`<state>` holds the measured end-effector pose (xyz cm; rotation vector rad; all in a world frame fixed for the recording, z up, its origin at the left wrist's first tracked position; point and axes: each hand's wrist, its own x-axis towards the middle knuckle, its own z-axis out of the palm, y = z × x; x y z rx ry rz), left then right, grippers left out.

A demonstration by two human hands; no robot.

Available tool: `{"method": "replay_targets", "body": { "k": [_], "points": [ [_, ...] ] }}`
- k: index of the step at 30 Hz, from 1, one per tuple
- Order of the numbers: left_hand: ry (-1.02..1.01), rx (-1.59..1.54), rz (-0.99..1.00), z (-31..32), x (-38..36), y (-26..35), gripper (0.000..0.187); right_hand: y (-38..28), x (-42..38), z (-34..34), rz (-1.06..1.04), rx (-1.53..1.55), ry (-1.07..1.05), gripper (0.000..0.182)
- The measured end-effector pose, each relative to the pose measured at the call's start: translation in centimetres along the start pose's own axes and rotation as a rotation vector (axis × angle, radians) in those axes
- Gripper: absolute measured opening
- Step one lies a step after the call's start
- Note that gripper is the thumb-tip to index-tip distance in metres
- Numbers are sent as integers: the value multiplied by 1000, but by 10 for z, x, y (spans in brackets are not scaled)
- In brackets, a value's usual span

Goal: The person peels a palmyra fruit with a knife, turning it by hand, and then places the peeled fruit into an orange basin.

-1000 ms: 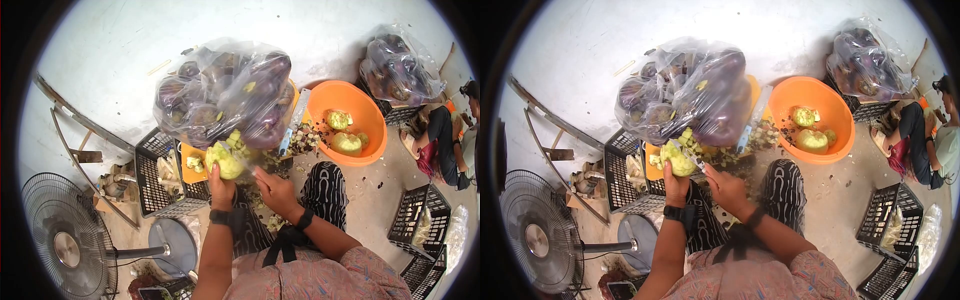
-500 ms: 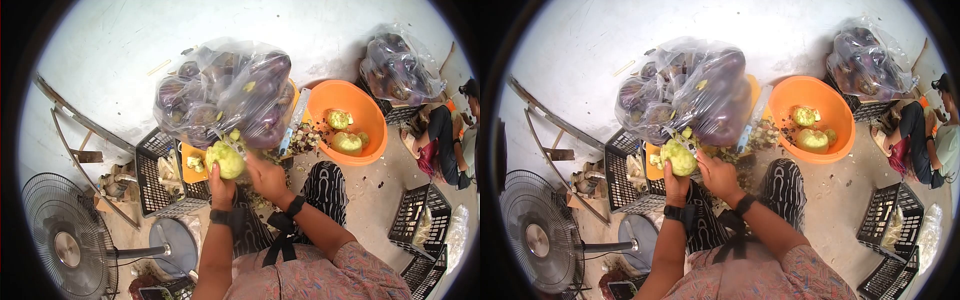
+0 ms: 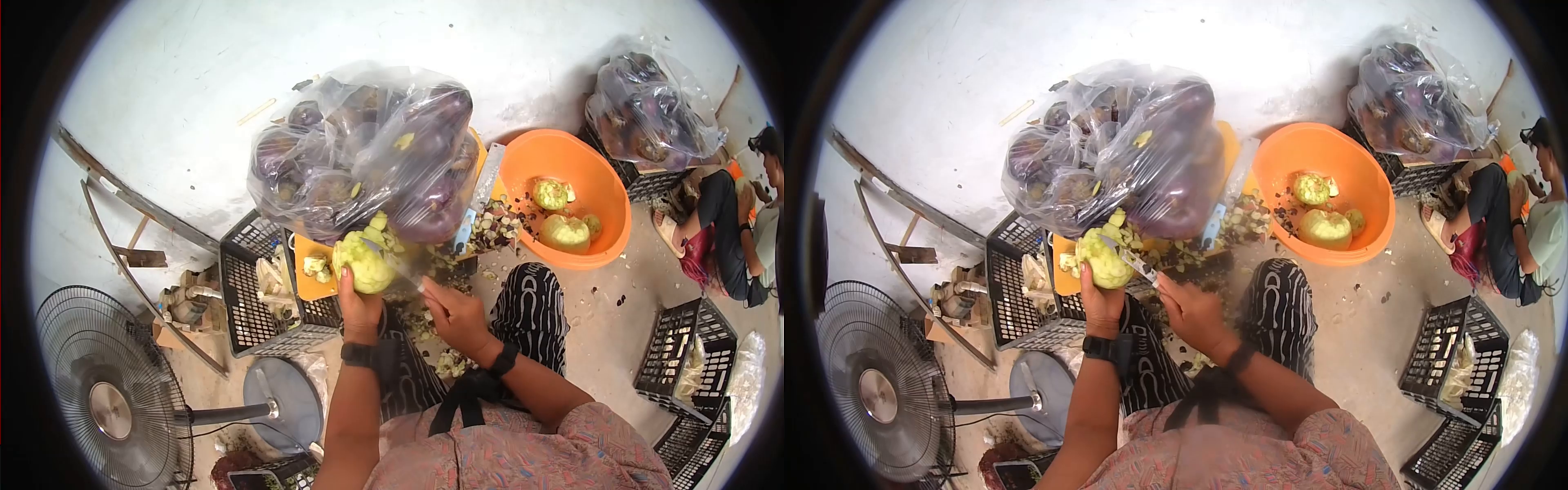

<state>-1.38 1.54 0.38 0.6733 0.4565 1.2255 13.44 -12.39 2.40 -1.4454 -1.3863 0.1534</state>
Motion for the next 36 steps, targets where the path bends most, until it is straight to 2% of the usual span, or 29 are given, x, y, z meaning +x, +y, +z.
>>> {"method": "replay_targets", "body": {
  "k": [4, 6, 9, 13, 15, 18, 25, 28, 30, 33, 36],
  "points": [
    [-3, 4, 1, 0, -1, 0, 58, 0, 0, 4, 26, -24, -10, 34],
    [-5, 1, -5, 2, -2, 0, 59, 2, 2, 11, -23, -33, 108, 33],
    [-8, -4, -18, 6, -3, 2, 60, 1, 7, 16, -32, 1, 133, 33],
    [-26, 1, -9, 6, -4, 2, 59, -2, 14, 17, -21, -5, 118, 34],
    [-30, 9, -6, 4, -3, 1, 59, -4, 19, 15, 70, -6, 9, 35],
    [-24, 30, -5, 1, -1, 0, 59, 0, 31, 30, -25, 42, 135, 33],
    [-4, -4, -37, 8, -3, 3, 59, 1, 44, 37, -47, 14, 152, 33],
    [-21, 16, -31, 9, -4, 3, 58, 4, 49, 33, -16, -9, 91, 32],
    [-29, 39, -23, 9, -4, 4, 58, 13, 59, 38, -40, 54, 193, 31],
    [-48, 61, -1, 8, 0, 7, 57, 15, 59, 31, -35, 106, 134, 32],
    [-51, 106, -11, 6, 1, 10, 58, 5, 43, 17, -6, 189, 172, 32]
  ]
}}
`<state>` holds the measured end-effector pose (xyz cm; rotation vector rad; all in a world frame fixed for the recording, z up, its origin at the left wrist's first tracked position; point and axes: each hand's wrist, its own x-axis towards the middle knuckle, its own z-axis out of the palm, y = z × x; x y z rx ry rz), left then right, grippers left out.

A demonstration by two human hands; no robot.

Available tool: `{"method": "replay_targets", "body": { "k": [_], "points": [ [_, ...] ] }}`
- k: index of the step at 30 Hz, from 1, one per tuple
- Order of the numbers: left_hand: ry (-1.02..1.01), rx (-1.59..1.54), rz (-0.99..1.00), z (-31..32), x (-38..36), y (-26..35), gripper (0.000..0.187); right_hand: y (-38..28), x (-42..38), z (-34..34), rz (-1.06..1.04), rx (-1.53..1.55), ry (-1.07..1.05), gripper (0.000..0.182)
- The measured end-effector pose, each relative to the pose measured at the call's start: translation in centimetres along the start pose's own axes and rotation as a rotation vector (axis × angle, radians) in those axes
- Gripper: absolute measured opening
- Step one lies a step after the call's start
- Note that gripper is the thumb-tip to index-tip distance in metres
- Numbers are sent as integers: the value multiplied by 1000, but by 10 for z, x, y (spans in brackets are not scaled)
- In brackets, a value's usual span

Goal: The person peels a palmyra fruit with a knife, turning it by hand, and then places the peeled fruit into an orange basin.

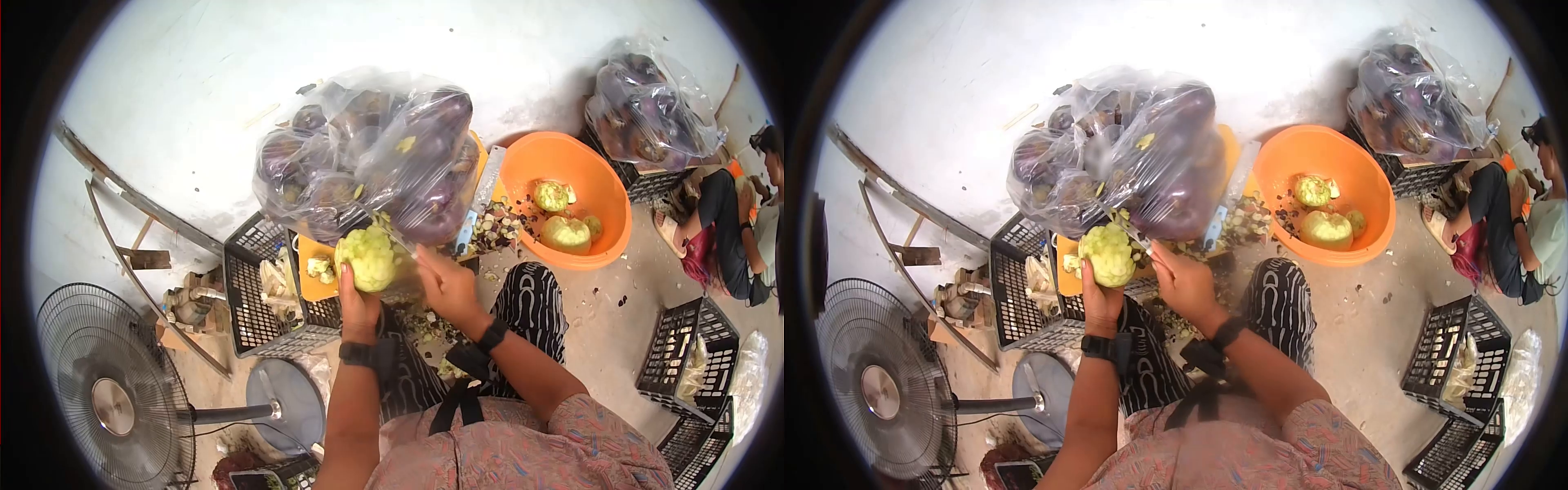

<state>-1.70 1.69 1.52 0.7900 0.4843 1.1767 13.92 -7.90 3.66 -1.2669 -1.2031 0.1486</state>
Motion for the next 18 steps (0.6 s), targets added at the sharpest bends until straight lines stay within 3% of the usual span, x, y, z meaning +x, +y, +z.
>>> {"method": "replay_targets", "body": {
  "k": [6, 18],
  "points": [
    [6, 66, -61, -8, 1, 3, 61, -10, -32, -10, -36, -188, -92, 34],
    [18, 64, -78, -5, -1, 4, 62, -9, -25, -2, -50, -136, -1, 34]
  ]
}}
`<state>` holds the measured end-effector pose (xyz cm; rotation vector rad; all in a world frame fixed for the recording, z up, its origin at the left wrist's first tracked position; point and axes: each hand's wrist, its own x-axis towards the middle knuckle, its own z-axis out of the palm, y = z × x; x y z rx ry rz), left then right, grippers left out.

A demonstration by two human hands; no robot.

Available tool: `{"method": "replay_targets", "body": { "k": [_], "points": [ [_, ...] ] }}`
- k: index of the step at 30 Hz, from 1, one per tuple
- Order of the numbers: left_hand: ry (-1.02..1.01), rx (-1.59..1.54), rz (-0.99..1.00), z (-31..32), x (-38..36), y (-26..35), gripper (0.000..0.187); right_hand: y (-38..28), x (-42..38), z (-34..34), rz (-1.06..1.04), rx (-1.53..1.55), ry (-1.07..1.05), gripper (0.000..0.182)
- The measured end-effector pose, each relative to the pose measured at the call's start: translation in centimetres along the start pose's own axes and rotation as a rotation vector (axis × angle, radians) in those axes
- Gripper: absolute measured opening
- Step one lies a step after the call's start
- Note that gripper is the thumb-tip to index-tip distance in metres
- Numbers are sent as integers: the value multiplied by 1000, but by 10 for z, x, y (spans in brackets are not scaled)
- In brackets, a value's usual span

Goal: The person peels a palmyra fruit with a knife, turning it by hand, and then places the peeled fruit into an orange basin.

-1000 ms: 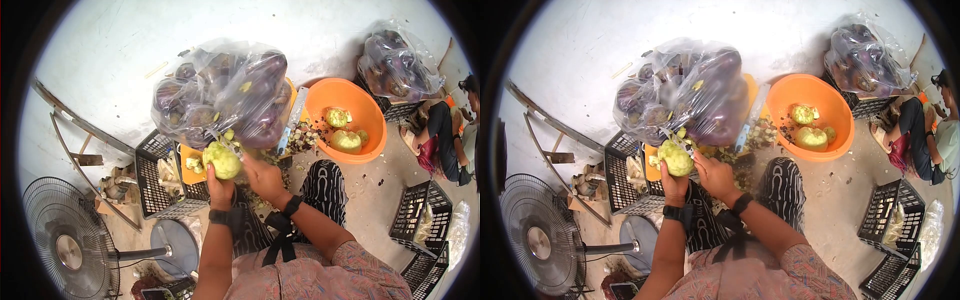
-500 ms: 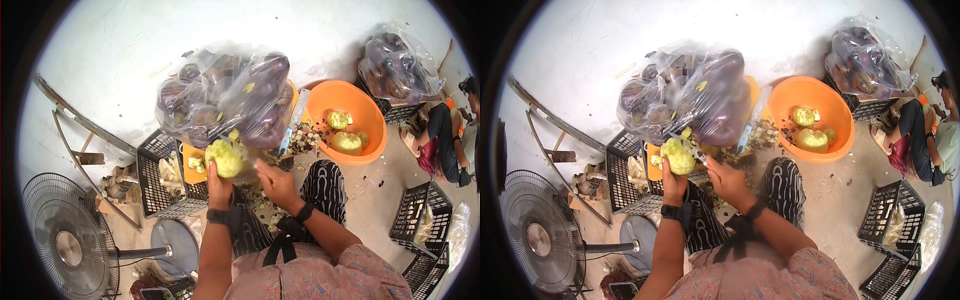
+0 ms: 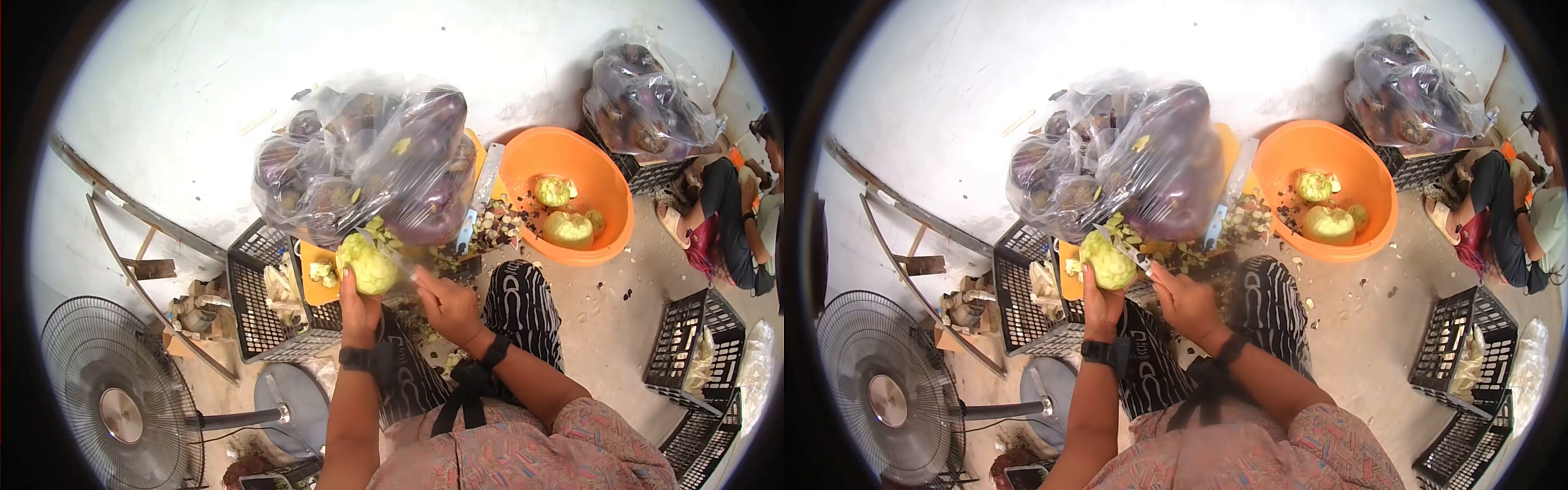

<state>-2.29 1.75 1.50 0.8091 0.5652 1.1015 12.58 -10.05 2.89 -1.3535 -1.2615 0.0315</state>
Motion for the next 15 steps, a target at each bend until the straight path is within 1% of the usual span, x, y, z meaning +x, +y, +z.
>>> {"method": "replay_targets", "body": {
  "k": [13, 15],
  "points": [
    [-14, -34, 21, 2, -2, -4, 64, -7, -7, -1, 57, -16, -37, 34],
    [-9, -38, 15, 3, -3, -3, 64, -10, -2, -3, 104, -34, -121, 34]
  ]
}}
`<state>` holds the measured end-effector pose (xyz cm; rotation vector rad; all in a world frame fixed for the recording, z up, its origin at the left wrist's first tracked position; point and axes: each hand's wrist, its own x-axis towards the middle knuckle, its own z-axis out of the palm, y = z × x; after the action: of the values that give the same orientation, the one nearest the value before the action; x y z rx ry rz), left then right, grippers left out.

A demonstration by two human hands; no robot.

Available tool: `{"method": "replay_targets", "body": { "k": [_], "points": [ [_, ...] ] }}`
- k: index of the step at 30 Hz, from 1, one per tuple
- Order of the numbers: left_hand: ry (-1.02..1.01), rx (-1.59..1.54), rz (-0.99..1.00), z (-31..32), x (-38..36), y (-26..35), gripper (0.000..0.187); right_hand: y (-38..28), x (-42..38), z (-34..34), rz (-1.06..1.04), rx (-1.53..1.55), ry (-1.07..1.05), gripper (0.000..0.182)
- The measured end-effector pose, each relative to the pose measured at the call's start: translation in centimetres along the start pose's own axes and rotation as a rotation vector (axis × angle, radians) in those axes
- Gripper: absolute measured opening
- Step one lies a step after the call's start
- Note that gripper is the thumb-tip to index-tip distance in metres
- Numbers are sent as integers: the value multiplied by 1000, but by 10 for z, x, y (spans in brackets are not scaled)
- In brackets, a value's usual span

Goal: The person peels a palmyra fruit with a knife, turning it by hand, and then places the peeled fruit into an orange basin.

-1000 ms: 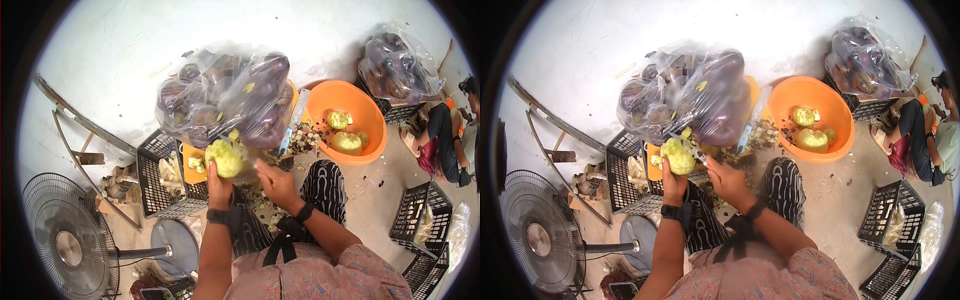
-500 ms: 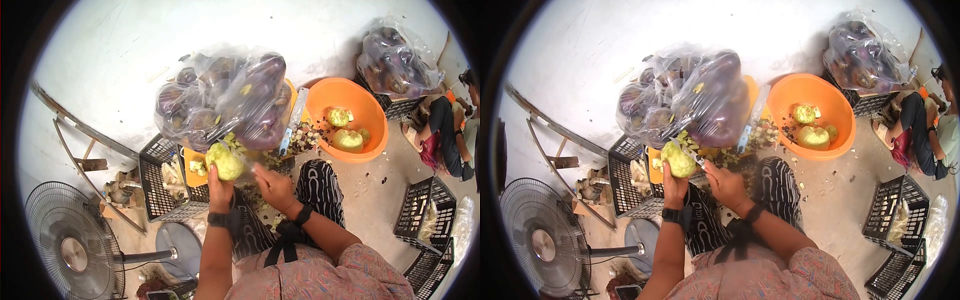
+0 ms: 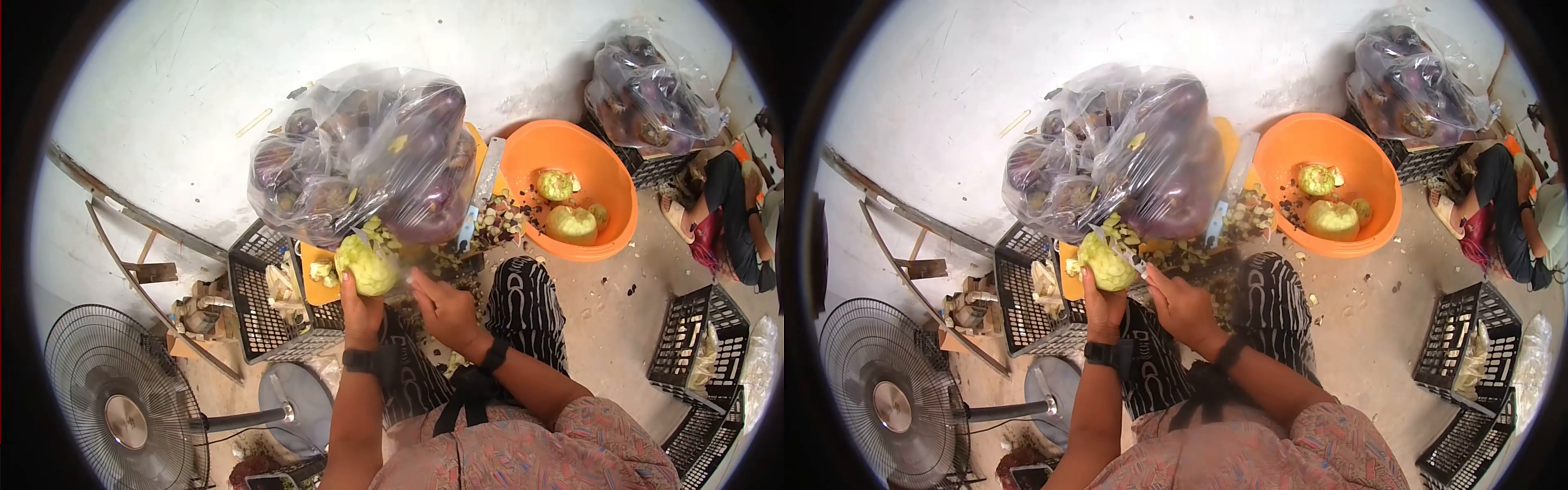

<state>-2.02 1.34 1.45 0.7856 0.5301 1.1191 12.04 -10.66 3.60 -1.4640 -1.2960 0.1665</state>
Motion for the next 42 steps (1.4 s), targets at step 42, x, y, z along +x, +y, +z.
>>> {"method": "replay_targets", "body": {
  "k": [42],
  "points": [
    [-64, 26, -24, -1, 0, 5, 63, 9, -15, 2, -132, 52, 88, 35]
  ]
}}
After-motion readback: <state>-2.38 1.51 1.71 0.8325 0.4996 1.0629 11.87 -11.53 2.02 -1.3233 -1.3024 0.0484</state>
